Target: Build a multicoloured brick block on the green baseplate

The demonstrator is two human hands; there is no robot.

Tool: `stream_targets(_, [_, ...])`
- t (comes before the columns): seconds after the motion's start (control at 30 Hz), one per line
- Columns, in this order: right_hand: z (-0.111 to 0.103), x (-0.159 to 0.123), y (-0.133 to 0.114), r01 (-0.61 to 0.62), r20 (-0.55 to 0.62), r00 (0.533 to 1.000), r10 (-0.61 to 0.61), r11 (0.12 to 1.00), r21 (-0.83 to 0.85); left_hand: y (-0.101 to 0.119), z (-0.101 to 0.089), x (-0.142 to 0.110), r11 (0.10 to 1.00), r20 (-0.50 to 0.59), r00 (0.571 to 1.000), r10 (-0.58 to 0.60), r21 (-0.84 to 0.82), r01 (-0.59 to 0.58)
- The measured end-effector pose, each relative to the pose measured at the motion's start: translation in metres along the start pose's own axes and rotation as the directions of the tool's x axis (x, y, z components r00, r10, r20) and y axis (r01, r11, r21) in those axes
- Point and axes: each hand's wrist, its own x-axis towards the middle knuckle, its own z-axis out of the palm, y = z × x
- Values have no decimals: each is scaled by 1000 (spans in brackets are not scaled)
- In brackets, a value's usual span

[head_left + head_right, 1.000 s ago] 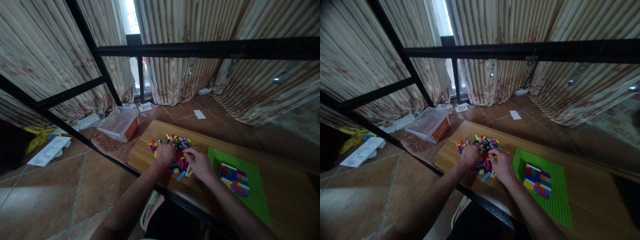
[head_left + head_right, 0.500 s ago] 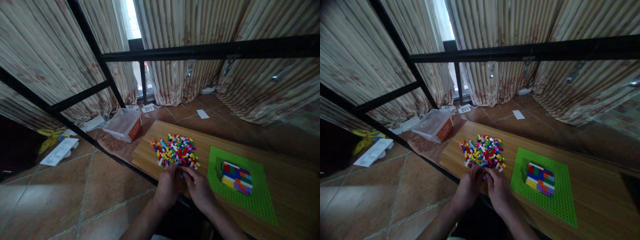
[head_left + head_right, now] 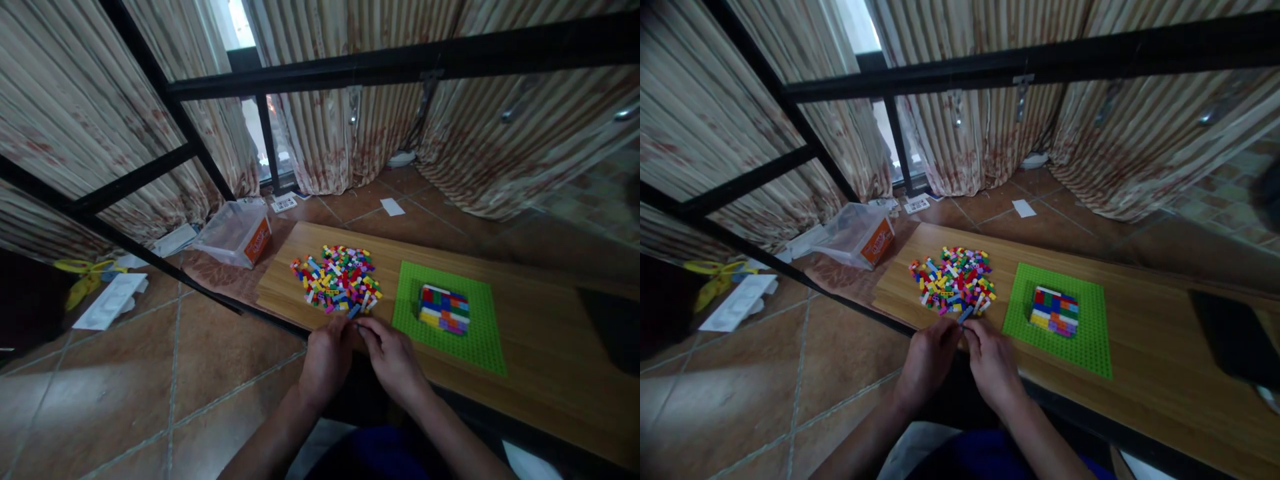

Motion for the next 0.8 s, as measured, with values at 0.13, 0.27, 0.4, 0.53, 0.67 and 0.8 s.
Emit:
stream_targets(0.13, [3,-3,-3,-9,-58,998,10,1000,6,3,3,-5,1000,-42,999,-11,16,12])
stream_targets(0.27, [3,-4,-5,-42,-109,993,52,995,91,7,4,-8,999,-76,997,-32,-11,31])
stream_targets(0.4, [-1,-4,-1,-198,-9,973,229,859,473,9,0,-8,984,-50,998,-33,-179,24])
stream_targets(0.53, [-2,-9,6,-366,250,912,327,370,854,8,-5,-12,961,-7,999,-49,-273,46])
stream_targets(0.67, [2,-18,9,-453,382,868,317,192,871,5,-8,-21,962,77,997,-24,-268,44])
stream_targets(0.8, [8,-26,9,-504,422,861,284,366,782,0,-9,-28,973,128,991,-27,-225,56])
